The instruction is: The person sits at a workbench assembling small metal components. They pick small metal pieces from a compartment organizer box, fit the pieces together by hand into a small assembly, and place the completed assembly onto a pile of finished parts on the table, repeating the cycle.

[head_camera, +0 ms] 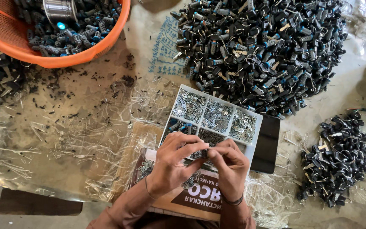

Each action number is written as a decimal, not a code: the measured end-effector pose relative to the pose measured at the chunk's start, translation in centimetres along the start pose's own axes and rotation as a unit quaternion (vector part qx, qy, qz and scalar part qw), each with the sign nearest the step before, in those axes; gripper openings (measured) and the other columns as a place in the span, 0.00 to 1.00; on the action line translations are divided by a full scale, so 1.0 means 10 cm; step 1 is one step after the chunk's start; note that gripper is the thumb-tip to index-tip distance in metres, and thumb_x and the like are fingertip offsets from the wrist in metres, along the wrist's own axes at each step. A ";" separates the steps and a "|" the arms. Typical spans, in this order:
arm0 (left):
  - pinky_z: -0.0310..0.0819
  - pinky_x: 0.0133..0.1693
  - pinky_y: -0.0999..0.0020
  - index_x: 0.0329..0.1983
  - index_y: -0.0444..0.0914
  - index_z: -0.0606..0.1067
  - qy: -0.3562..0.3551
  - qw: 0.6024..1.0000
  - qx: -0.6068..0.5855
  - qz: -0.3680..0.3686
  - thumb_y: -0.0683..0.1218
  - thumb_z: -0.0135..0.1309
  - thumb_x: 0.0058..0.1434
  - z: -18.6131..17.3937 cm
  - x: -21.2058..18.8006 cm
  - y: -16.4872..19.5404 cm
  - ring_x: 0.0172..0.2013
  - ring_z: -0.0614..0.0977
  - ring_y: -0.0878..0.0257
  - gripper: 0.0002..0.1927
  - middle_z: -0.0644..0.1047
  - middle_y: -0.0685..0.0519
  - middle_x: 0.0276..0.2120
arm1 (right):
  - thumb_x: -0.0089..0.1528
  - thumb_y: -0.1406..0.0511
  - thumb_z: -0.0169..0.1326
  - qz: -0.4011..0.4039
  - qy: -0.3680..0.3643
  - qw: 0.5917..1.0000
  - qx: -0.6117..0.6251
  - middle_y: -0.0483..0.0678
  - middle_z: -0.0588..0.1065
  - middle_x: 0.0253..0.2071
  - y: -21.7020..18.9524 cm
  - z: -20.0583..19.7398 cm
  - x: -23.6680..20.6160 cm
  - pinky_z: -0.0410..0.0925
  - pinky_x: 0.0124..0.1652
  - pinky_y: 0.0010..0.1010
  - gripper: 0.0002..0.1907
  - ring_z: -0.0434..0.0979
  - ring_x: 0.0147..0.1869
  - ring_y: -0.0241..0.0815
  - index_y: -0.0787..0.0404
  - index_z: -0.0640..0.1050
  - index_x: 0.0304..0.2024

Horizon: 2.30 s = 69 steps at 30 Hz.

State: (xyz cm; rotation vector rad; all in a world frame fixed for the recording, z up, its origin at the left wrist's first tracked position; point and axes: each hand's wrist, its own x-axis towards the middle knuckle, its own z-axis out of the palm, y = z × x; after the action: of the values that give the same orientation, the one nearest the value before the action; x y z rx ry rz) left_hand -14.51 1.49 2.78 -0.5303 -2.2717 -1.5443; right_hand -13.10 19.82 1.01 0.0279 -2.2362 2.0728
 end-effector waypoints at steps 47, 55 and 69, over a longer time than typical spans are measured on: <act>0.74 0.52 0.61 0.50 0.43 0.81 -0.018 0.999 0.020 -0.047 0.41 0.69 0.50 -0.03 0.00 0.00 0.48 0.80 0.56 0.22 0.80 0.54 0.48 | 0.60 0.72 0.62 -0.069 -0.015 0.986 -0.148 0.45 0.76 0.37 -0.11 -0.04 0.10 0.64 0.36 0.23 0.03 0.71 0.37 0.32 0.66 0.82 0.37; 0.74 0.52 0.60 0.51 0.43 0.81 -0.014 0.999 0.019 -0.042 0.40 0.68 0.50 -0.05 0.00 0.01 0.49 0.79 0.55 0.23 0.80 0.54 0.48 | 0.61 0.73 0.61 -0.048 -0.055 0.990 -0.119 0.46 0.76 0.37 -0.12 -0.05 0.09 0.64 0.36 0.23 0.04 0.71 0.38 0.33 0.68 0.82 0.38; 0.72 0.52 0.64 0.52 0.44 0.81 -0.012 1.000 0.000 -0.003 0.44 0.68 0.56 0.05 -0.05 -0.11 0.46 0.78 0.60 0.19 0.80 0.54 0.48 | 0.56 0.71 0.66 0.018 0.043 0.999 0.006 0.45 0.78 0.37 0.05 -0.23 0.18 0.70 0.32 0.22 0.08 0.76 0.34 0.33 0.63 0.82 0.37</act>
State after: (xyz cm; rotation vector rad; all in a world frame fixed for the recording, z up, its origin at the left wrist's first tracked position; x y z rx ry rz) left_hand -14.65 1.53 1.50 -0.5450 -2.2938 -1.5487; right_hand -14.79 22.26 0.81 -0.0987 -2.1893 2.0638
